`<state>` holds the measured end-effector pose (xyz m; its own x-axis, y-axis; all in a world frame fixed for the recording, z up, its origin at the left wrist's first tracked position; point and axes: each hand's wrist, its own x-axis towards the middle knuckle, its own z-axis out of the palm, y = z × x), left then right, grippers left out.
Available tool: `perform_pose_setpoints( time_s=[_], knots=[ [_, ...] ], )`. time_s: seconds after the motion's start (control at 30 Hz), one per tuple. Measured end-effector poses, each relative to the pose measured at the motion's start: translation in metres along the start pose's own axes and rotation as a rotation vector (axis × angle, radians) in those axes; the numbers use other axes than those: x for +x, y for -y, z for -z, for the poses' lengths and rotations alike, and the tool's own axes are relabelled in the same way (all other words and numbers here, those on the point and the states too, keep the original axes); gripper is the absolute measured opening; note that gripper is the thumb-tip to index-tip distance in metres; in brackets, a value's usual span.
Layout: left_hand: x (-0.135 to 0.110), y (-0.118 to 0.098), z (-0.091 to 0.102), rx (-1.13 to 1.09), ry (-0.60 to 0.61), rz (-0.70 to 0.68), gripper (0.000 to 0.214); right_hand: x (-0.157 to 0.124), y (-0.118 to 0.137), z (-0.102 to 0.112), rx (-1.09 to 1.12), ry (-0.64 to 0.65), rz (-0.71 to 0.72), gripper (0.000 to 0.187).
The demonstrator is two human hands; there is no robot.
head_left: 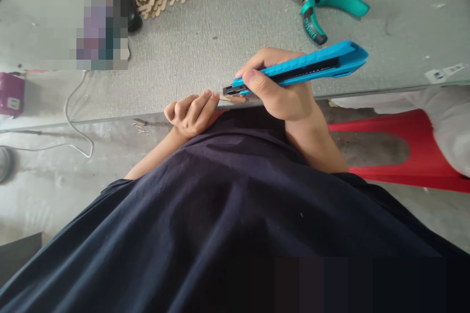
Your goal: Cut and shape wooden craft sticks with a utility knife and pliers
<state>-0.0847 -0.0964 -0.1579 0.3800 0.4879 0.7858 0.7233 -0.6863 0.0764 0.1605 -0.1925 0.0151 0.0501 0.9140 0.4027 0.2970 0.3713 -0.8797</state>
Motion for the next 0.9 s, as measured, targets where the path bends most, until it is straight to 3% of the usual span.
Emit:
perform_pose_setpoints(
  time_s=[0.13,0.23,0.5,0.7,0.9],
  knots=[
    [0.001,0.000,0.000,-0.110,0.177,0.099,0.073,0.001,0.001,-0.001,0.022,0.008,-0.010,0.060],
    [0.002,0.000,0.000,-0.145,0.238,0.140,0.077,0.001,0.001,-0.001,0.031,0.015,-0.018,0.061],
    [0.003,-0.001,0.000,-0.121,0.149,0.106,0.072,0.001,-0.003,0.002,-0.015,-0.004,0.029,0.052],
    [0.000,0.001,-0.001,-0.142,0.113,0.076,0.071,0.006,-0.002,-0.001,0.001,-0.024,0.146,0.040],
    [-0.001,0.000,0.000,-0.142,0.199,0.135,0.067,0.005,0.003,-0.017,0.129,-0.028,-0.046,0.057]
  ],
)
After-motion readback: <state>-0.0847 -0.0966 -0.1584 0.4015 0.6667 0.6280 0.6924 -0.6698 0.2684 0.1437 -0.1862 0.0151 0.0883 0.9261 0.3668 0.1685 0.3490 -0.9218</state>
